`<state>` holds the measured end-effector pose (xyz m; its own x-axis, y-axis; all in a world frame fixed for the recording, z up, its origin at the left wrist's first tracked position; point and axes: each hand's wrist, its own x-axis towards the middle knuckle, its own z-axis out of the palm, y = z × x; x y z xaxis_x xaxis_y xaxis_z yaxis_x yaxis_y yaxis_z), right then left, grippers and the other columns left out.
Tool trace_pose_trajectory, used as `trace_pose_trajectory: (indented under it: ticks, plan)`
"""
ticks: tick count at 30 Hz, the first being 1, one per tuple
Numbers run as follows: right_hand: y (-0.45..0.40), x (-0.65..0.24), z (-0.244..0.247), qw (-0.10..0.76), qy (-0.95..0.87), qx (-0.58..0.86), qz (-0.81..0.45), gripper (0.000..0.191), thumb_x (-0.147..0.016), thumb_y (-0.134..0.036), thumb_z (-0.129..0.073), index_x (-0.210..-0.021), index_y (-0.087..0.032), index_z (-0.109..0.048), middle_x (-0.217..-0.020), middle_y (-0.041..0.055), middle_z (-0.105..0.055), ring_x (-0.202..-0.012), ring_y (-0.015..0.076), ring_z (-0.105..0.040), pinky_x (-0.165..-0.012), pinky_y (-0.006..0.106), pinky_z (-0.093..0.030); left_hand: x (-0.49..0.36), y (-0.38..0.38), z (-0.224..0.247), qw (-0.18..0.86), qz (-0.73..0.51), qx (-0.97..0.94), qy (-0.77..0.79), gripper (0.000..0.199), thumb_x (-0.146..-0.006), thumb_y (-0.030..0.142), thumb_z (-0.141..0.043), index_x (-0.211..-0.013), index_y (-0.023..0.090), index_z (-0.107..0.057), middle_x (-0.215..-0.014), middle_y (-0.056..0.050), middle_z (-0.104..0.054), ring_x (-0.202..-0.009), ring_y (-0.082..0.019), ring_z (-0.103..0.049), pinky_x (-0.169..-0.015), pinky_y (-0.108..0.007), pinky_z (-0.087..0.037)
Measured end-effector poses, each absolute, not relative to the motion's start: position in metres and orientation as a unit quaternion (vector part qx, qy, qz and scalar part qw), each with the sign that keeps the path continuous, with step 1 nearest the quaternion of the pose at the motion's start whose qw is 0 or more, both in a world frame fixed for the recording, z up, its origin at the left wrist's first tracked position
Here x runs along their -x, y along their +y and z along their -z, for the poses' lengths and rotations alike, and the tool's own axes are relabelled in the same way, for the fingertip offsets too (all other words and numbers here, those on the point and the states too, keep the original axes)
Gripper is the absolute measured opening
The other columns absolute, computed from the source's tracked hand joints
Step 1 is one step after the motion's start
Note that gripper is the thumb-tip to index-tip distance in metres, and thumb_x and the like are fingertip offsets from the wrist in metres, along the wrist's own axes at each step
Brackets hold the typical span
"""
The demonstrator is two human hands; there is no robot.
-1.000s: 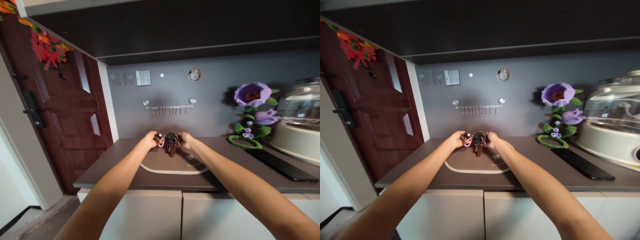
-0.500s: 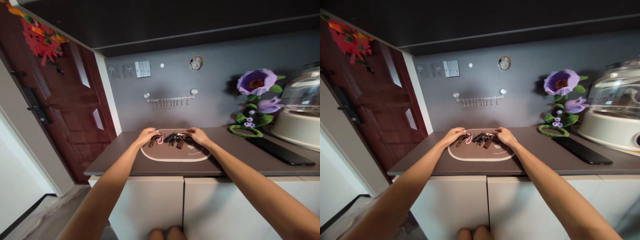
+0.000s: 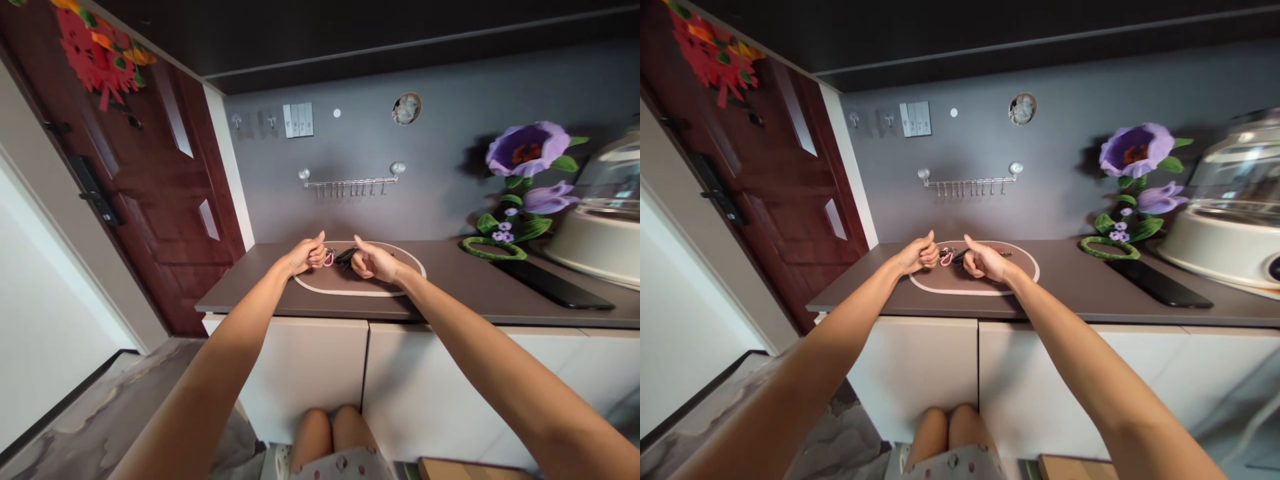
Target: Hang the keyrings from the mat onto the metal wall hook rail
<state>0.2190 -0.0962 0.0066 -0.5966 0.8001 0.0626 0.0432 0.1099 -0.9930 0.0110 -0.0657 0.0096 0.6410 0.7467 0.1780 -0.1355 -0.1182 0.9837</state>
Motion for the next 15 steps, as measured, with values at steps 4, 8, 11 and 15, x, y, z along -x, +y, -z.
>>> trace_pose_trajectory:
  ticks: [4,8,11,15]
  plan:
    - [-0.095,-0.213,0.004,0.31,-0.61,0.277,-0.674,0.067,-0.071,-0.073,-0.001,-0.037,-0.02,-0.021,-0.034,-0.0045,-0.017,-0.032,0.0051,-0.016,-0.032,0.02,-0.015,-0.012,-0.068,0.011,0.685,-0.331,-0.604,0.239,0.064,-0.07,0.072,-0.029,-0.038,0.018,-0.017,-0.033,0.006,-0.015,-0.031,-0.004,-0.019,-0.036,-0.021,-0.016]
    - [-0.094,-0.217,0.009,0.327,-0.585,0.254,-0.698,0.066,-0.067,-0.075,0.003,-0.037,-0.02,-0.016,-0.034,-0.0046,-0.014,-0.032,0.0049,-0.014,-0.032,0.019,-0.014,-0.008,-0.064,0.021,0.707,-0.349,-0.568,0.237,0.066,-0.068,0.075,-0.024,-0.037,0.018,-0.015,-0.031,0.005,-0.013,-0.029,-0.003,-0.017,-0.035,-0.022,-0.013]
    - [-0.095,-0.218,0.01,0.331,-0.579,0.246,-0.703,0.066,-0.067,-0.076,0.003,-0.037,-0.02,-0.015,-0.033,-0.0047,-0.014,-0.032,0.0047,-0.014,-0.032,0.019,-0.014,-0.005,-0.064,0.022,0.717,-0.363,-0.552,0.221,0.066,-0.069,0.074,-0.025,-0.036,0.018,-0.015,-0.03,0.005,-0.013,-0.028,-0.003,-0.017,-0.035,-0.021,-0.012]
    - [-0.095,-0.218,0.01,0.339,-0.573,0.243,-0.706,0.066,-0.066,-0.076,0.003,-0.037,-0.02,-0.016,-0.033,-0.0048,-0.014,-0.031,0.0044,-0.013,-0.032,0.019,-0.013,-0.004,-0.067,0.022,0.72,-0.375,-0.541,0.219,0.066,-0.07,0.073,-0.027,-0.036,0.018,-0.015,-0.03,0.006,-0.013,-0.028,-0.003,-0.017,-0.034,-0.021,-0.012]
